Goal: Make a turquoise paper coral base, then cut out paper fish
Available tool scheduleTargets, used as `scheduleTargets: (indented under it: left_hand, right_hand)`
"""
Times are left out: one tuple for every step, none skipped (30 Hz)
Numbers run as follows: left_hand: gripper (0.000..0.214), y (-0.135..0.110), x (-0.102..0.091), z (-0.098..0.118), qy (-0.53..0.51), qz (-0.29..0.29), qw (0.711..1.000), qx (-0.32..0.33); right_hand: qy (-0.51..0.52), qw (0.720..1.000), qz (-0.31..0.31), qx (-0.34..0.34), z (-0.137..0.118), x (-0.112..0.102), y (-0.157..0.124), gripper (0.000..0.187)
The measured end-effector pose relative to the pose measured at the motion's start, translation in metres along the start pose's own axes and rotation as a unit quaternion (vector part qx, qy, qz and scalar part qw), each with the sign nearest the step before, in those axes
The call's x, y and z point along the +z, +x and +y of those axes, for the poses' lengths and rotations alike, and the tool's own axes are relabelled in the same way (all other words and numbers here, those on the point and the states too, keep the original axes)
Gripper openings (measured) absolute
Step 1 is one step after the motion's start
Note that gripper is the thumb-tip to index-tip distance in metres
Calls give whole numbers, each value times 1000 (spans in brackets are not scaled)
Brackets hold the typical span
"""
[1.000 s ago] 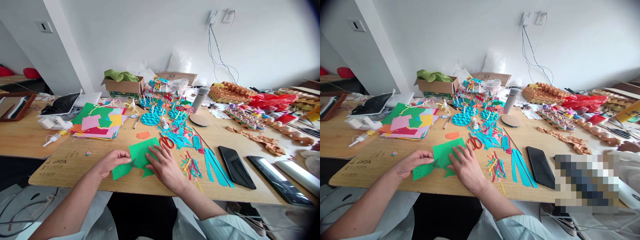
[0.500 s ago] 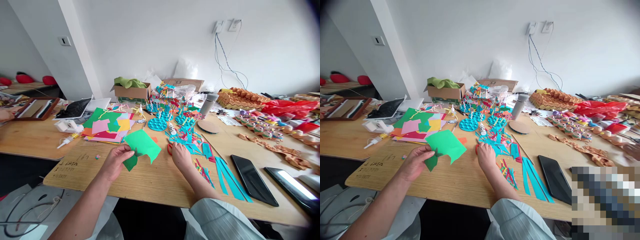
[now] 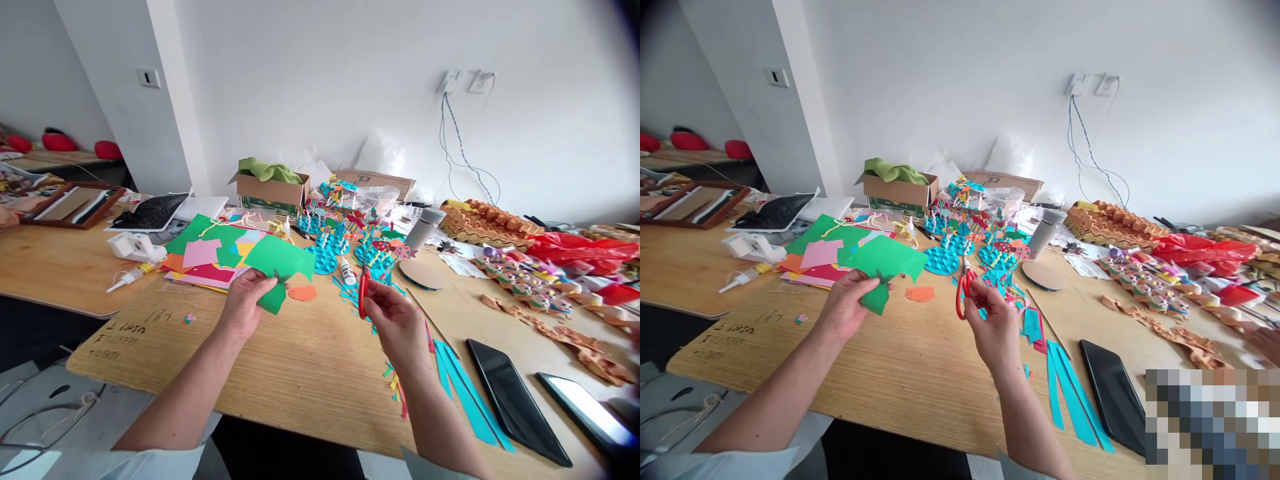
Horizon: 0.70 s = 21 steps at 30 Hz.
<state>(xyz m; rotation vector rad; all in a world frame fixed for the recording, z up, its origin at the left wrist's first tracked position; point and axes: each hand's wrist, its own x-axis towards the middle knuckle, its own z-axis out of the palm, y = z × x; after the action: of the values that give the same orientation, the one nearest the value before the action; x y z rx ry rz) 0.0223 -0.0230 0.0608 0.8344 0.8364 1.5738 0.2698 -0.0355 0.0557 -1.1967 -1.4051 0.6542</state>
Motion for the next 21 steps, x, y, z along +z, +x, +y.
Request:
scheduleTargets:
  left_hand:
    - [31,5,2,-2,-4,1,1000,2]
    - [32,11,5,-4,-7,-2,1000,2]
    - [32,16,7,-5,-9,-9,1000,4]
    - [32,20,9,-7,-10,-17,1000,11]
    - [32,25,11,-7,-7,-25,999,19]
    - [33,28,13,-8,-3,-32,999,26]
    - [33,31,14,-8,3,-37,999,32]
    - [34,33,14,-9,10,-40,999,35]
    - [36,35,13,-9,17,-43,998,35]
    - [39,36,12,-10,24,-45,998,32]
    - [40,36,11,-11,30,-49,998,27]
    - [42,36,9,-12,35,-54,998,24]
    - [42,35,7,-13,38,-61,997,20]
    - [43,35,5,-14,41,-69,997,17]
    - [43,34,3,-15,42,-76,996,15]
    - [43,34,2,-16,45,-84,995,13]
    - [43,34,0,-17,49,-90,995,12]
    - [41,34,-1,-18,55,-95,994,12]
    - [39,35,-2,-20,61,-100,993,11]
    - [36,35,-3,-21,68,-103,992,13]
    - [33,36,-4,-22,76,-106,991,15]
  right_hand:
    - [33,999,-4,-13,-10,0,1,33]
    - [61,998,-18,-25,-19,1,3,30]
    - [84,995,-37,-39,-27,3,5,26]
    - [102,992,-59,-54,-35,6,7,22]
    - [115,987,-85,-67,-40,11,10,20]
    - [126,983,-111,-77,-44,16,12,20]
    - [133,978,-136,-83,-45,21,14,21]
    - [137,974,-161,-84,-43,27,15,23]
    - [138,970,-182,-81,-40,32,16,25]
    - [138,968,-198,-74,-36,38,16,28]
    - [134,966,-212,-61,-30,42,16,32]
    - [129,965,-224,-49,-23,45,15,35]
    - [126,964,-233,-39,-17,48,14,39]
    - [122,962,-243,-33,-11,50,13,42]
    - [115,959,-257,-31,-7,51,11,45]
    - [107,955,-277,-30,-3,51,9,48]
    - [98,949,-300,-28,0,51,8,50]
    - [89,942,-323,-21,2,51,7,51]
    - [82,935,-345,-8,4,51,6,51]
    - [80,928,-364,7,5,52,6,52]
    - [80,922,-377,24,6,53,5,52]
